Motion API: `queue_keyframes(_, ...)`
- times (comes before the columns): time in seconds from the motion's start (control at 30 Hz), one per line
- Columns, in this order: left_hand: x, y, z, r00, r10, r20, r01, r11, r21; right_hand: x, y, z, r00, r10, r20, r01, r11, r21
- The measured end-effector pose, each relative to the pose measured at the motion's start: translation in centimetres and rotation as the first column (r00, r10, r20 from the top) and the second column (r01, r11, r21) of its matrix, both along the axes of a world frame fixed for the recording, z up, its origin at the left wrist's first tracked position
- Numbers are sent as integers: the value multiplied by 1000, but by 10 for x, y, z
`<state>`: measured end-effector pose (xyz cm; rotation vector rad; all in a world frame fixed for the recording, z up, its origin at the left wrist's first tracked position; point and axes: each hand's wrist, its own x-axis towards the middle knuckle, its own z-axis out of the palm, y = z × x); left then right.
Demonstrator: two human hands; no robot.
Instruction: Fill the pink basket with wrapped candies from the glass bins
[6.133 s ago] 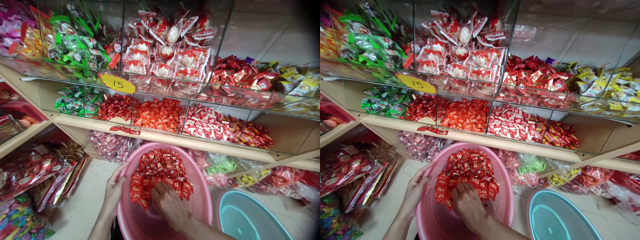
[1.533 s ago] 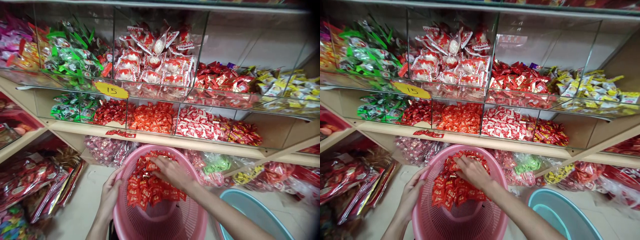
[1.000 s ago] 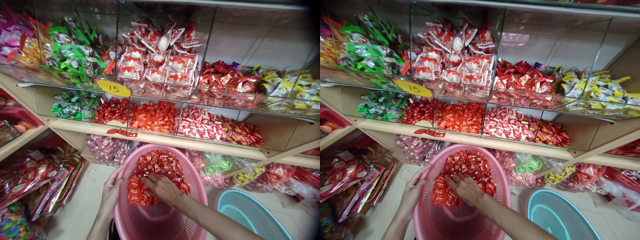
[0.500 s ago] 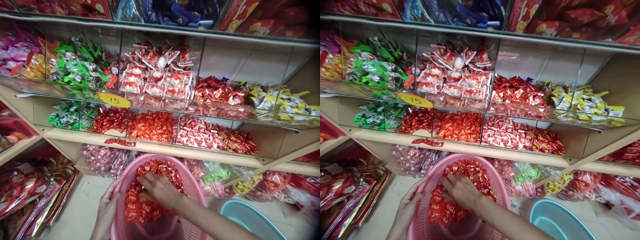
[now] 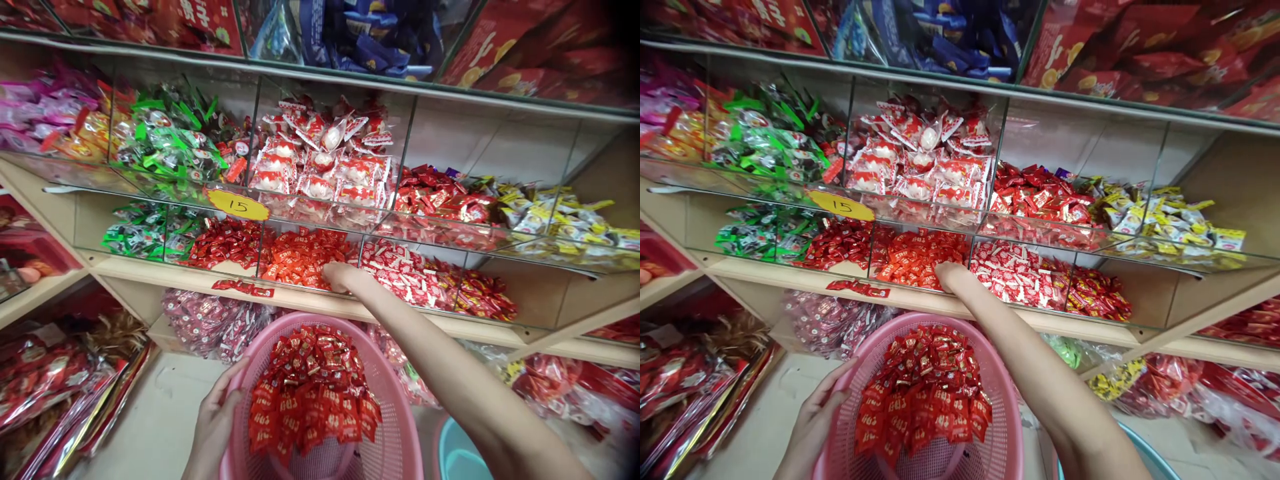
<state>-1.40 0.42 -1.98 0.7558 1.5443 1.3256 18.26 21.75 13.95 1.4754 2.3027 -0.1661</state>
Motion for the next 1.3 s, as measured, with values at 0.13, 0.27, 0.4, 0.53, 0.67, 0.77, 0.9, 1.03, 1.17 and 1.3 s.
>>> queue_keyframes(0.13, -1, 0, -1, 1000, 7, -3, -7, 1000, 3, 0, 3, -5, 1000, 7, 11, -6, 1000, -19)
queue_keyframes(0.27, -1, 0, -1, 1000, -1, 6, 0, 1000, 11, 4, 2, -4, 999, 36, -31, -36, 999, -9)
queue_keyframes(0.4, -2, -1, -2, 1000, -23, 1, 22, 1000, 13, 5, -2, 3, 996, 50, -76, -49, 999, 19)
queue_keyframes(0.53, -2, 0, -2, 1000, -25, 17, 25, 1000, -2, 13, -15, 14, 984, 71, -164, -54, 993, 104)
queue_keyframes(0.67, 0, 0, 2, 1000, -7, 17, 7, 1000, -12, 31, -37, 13, 776, 143, -614, -50, 985, 166)
queue_keyframes(0.77, 1, 1, 4, 1000, 5, 1, -5, 1000, -2, 43, -60, -1, 288, -117, -950, -84, 986, -147)
queue_keyframes(0.9, 0, 1, 4, 1000, 1, 19, -1, 1000, -18, 49, -90, -26, -160, -568, -807, -314, 805, -504)
queue_keyframes(1.03, 1, 1, 5, 1000, 3, 23, -3, 1000, -11, 50, -107, -44, -248, -706, -663, -438, 692, -573)
queue_keyframes(1.17, 3, 2, 9, 1000, 12, 18, -12, 1000, -9, 50, -115, -56, -278, -749, -601, -473, 652, -593)
queue_keyframes(1.3, 3, 2, 8, 1000, 13, 26, -12, 1000, -19, 49, -122, -68, -294, -783, -549, -444, 620, -647)
